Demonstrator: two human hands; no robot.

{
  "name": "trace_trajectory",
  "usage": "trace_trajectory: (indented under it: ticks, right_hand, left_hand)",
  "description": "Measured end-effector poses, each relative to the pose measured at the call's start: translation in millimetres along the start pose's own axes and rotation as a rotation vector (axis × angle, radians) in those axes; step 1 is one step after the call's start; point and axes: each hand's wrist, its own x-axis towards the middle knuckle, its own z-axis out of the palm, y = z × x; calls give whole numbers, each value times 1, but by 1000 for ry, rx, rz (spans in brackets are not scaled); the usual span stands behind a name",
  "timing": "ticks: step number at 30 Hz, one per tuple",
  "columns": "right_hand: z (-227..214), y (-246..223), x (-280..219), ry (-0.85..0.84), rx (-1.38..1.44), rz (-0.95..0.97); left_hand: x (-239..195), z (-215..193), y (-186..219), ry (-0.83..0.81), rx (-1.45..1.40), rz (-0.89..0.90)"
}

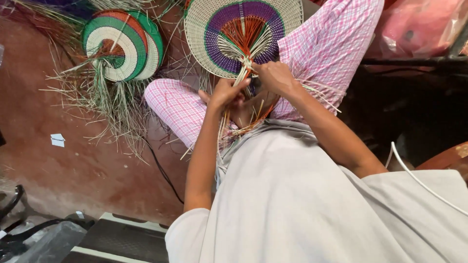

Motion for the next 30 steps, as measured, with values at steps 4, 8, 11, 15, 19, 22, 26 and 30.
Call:
trace_trajectory:
  ticks: [4,8,11,15,19,22,26,30]
  right_hand:
    - [1,-2,-5,-13,26,24]
    - [-24,-19,-14,-38,1,39]
    - [-8,-16,-12,-126,-25,50]
    - [27,6,-7,-176,-2,81]
    - [-20,-23,-7,228,27,-176]
    - [20,-6,1,259,-47,-218]
    - [36,0,3,287,-24,-77]
    - [43,4,7,226,-78,-42]
  left_hand:
    - [39,5,-9,-65,-189,68]
    - [60,14,-20,-24,-369,101]
    - [68,17,-32,-30,-388,139]
    - [78,21,-50,70,-165,431]
    - [76,24,-58,150,-122,520]
    - [84,27,-68,111,-284,560]
    - [65,27,-55,36,-451,489]
    - [52,24,-40,-18,-504,433]
